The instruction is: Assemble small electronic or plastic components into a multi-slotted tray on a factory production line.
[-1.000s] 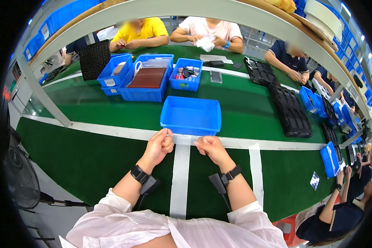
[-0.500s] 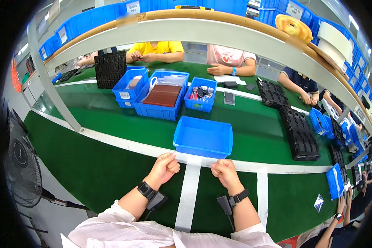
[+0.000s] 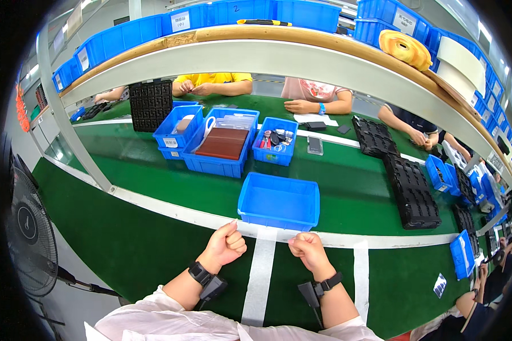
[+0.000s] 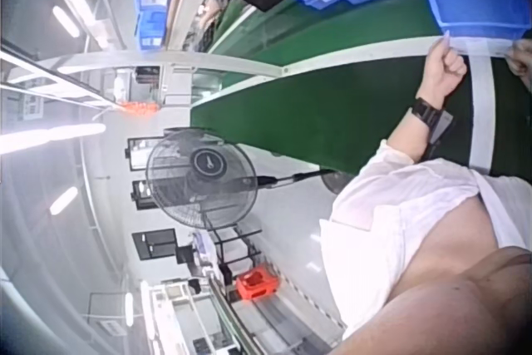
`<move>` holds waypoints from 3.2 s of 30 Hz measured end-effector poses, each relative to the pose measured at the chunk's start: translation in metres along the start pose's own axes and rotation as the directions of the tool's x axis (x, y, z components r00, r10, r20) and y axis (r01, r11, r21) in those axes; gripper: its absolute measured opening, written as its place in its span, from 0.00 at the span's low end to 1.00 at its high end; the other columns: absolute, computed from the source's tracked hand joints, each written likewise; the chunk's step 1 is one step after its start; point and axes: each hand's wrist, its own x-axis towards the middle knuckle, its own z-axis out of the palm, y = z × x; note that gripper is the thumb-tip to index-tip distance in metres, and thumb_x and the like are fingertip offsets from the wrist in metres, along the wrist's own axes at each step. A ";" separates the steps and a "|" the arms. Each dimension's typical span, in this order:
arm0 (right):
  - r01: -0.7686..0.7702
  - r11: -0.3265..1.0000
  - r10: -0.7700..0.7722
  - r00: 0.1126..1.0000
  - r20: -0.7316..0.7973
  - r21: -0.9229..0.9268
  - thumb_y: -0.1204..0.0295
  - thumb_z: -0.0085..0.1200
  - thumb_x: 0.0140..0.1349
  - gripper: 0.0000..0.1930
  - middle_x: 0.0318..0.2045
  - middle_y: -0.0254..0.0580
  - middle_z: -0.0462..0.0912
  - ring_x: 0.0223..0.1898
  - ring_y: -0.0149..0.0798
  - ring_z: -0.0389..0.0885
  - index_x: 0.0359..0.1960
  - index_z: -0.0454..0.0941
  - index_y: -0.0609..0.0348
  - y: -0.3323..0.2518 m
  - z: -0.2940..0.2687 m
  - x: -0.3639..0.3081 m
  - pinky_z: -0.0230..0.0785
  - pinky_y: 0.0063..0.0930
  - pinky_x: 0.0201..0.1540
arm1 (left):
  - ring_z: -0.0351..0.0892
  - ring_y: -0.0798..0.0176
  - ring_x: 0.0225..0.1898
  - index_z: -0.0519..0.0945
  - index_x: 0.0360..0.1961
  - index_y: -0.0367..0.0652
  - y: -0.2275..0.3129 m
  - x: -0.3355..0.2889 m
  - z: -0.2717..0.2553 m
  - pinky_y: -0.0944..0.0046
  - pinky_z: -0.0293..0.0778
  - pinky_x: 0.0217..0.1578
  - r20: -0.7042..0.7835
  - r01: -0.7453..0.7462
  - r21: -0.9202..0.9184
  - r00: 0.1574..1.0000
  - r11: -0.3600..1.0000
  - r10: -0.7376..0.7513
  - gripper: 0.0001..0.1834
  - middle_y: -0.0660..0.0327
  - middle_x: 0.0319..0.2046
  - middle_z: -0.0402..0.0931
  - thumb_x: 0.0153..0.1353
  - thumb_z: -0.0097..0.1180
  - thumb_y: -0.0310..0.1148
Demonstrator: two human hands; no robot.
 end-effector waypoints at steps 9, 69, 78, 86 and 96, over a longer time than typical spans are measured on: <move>0.006 1.000 -0.006 1.000 -0.006 -0.005 0.81 0.45 0.54 0.22 0.09 0.26 0.50 0.12 0.23 0.46 0.09 0.48 0.51 -0.001 0.002 0.001 0.38 0.21 0.17 | 0.40 0.73 0.10 0.55 0.14 0.50 0.001 0.003 -0.003 0.70 0.43 0.15 -0.009 0.023 -0.003 1.000 1.000 -0.023 0.20 0.73 0.08 0.42 0.63 0.42 0.37; -0.046 0.973 0.035 0.998 -0.050 -0.228 0.65 0.42 0.63 0.21 0.12 0.35 0.66 0.16 0.28 0.62 0.11 0.62 0.57 0.009 0.000 0.001 0.56 0.21 0.21 | 0.49 0.77 0.16 0.58 0.10 0.40 -0.023 0.004 0.003 0.69 0.50 0.16 0.108 -0.149 0.970 0.973 0.193 0.204 0.25 0.73 0.10 0.51 0.61 0.46 0.39; -0.055 0.973 0.043 0.997 -0.060 -0.226 0.65 0.42 0.63 0.21 0.12 0.34 0.66 0.16 0.28 0.64 0.11 0.62 0.56 0.007 0.004 0.003 0.57 0.21 0.20 | 0.49 0.77 0.17 0.59 0.11 0.39 -0.022 0.005 0.005 0.69 0.51 0.16 0.157 -0.188 0.969 0.969 0.161 0.192 0.25 0.73 0.11 0.51 0.62 0.46 0.39; -0.061 0.971 0.050 0.997 -0.052 -0.231 0.66 0.41 0.63 0.21 0.13 0.34 0.67 0.16 0.28 0.64 0.11 0.63 0.59 0.008 0.002 0.005 0.59 0.21 0.22 | 0.50 0.72 0.15 0.63 0.12 0.35 -0.023 0.005 0.007 0.65 0.54 0.16 0.104 -0.140 0.976 0.973 0.167 0.206 0.24 0.63 0.09 0.53 0.60 0.48 0.40; -0.027 0.959 0.025 1.000 -0.011 -0.281 0.64 0.41 0.64 0.21 0.14 0.34 0.68 0.17 0.27 0.65 0.12 0.64 0.59 0.005 0.001 0.005 0.59 0.21 0.22 | 0.48 0.77 0.17 0.60 0.11 0.39 -0.021 0.003 0.011 0.69 0.51 0.16 0.091 -0.125 0.977 0.976 0.172 0.196 0.24 0.72 0.11 0.51 0.61 0.47 0.39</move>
